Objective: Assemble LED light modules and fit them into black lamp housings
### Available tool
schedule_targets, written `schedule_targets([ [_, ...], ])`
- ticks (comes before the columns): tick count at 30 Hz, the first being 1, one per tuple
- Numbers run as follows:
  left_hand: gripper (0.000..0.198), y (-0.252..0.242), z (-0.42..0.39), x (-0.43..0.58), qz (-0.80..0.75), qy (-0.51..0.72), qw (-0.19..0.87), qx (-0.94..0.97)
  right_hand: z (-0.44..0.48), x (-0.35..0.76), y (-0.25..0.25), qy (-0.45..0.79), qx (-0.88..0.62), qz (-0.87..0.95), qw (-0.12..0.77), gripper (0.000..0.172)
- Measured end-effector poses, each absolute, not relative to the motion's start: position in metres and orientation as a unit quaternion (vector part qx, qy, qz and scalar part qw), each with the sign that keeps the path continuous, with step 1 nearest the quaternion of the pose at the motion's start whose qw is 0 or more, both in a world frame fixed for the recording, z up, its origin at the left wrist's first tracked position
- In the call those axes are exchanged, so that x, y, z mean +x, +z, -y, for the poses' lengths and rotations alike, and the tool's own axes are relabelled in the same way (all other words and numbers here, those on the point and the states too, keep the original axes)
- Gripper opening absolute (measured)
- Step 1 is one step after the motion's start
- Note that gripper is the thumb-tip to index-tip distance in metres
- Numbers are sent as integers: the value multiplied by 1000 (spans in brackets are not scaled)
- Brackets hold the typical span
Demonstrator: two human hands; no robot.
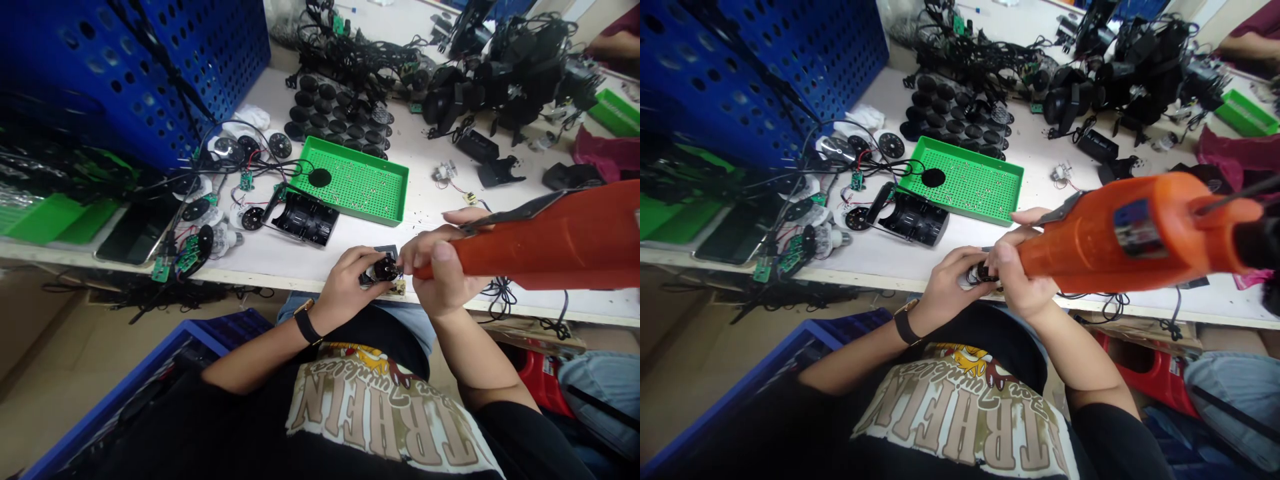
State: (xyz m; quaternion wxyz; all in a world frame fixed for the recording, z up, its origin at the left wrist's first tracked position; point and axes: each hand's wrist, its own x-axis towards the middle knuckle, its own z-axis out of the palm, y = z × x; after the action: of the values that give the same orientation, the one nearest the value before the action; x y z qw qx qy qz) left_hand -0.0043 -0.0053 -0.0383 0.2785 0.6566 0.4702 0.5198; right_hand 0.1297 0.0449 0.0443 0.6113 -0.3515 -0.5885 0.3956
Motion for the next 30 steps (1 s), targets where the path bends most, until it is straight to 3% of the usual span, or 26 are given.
schedule_targets([
  [4, 49, -39, 6, -5, -474, 523, 300, 642, -46, 120, 62, 379, -298, 552, 680, 22],
  [12, 51, -44, 5, -8, -464, 528, 313, 639, -49, 130, 77, 436, -284, 505, 689, 17],
  [30, 50, -44, 3, -9, -459, 525, 303, 649, -45, 127, 69, 407, -271, 500, 715, 20],
])
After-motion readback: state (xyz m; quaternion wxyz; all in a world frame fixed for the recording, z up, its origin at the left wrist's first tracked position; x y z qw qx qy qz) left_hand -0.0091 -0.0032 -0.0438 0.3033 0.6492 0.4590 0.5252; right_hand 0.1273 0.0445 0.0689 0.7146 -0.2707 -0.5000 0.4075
